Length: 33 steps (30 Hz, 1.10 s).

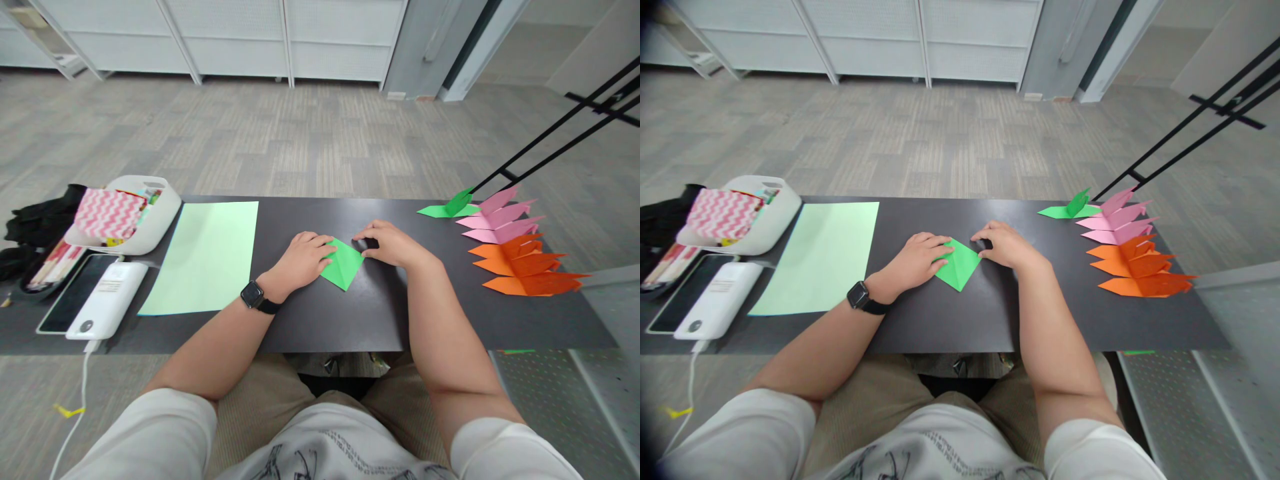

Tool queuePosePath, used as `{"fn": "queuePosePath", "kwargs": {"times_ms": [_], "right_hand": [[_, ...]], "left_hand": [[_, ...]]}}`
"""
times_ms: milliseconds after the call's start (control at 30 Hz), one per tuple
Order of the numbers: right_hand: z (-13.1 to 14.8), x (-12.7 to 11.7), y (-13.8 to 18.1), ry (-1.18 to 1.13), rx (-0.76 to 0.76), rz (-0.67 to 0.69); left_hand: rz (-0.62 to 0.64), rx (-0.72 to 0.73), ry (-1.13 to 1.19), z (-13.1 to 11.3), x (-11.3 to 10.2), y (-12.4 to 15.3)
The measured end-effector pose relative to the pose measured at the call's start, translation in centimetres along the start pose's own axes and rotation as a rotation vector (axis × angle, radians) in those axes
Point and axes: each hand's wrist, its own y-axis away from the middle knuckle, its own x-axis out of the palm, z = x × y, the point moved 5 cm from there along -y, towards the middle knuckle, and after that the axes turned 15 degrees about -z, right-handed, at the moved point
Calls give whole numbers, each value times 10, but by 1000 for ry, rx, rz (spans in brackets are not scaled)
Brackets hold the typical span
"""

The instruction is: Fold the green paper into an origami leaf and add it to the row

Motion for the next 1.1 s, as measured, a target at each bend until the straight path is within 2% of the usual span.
{"fn": "queuePosePath", "kwargs": {"times_ms": [167, 300, 367, 533, 700, 800, 1100], "right_hand": [[-4, -10, 2, 17, 71, 5], [17, -10, -4, -44, 18, -169], [30, 0, -7, -44, -30, -155], [38, 21, -8, 77, 11, -129], [35, 26, -8, 114, 30, -117], [39, 25, -8, 104, 5, -130], [35, 30, -9, 99, -1, -92]], "left_hand": [[-9, 3, 24, -3, -4, 0], [-21, 7, 62, -6, -3, -1], [-15, 4, 77, -7, -1, -1], [-24, -46, 156, -2, 0, -4], [-146, -146, 206, 15, -6, -10], [-200, -119, 172, 20, -7, -10], [-90, -69, 75, 22, 0, -4]]}}
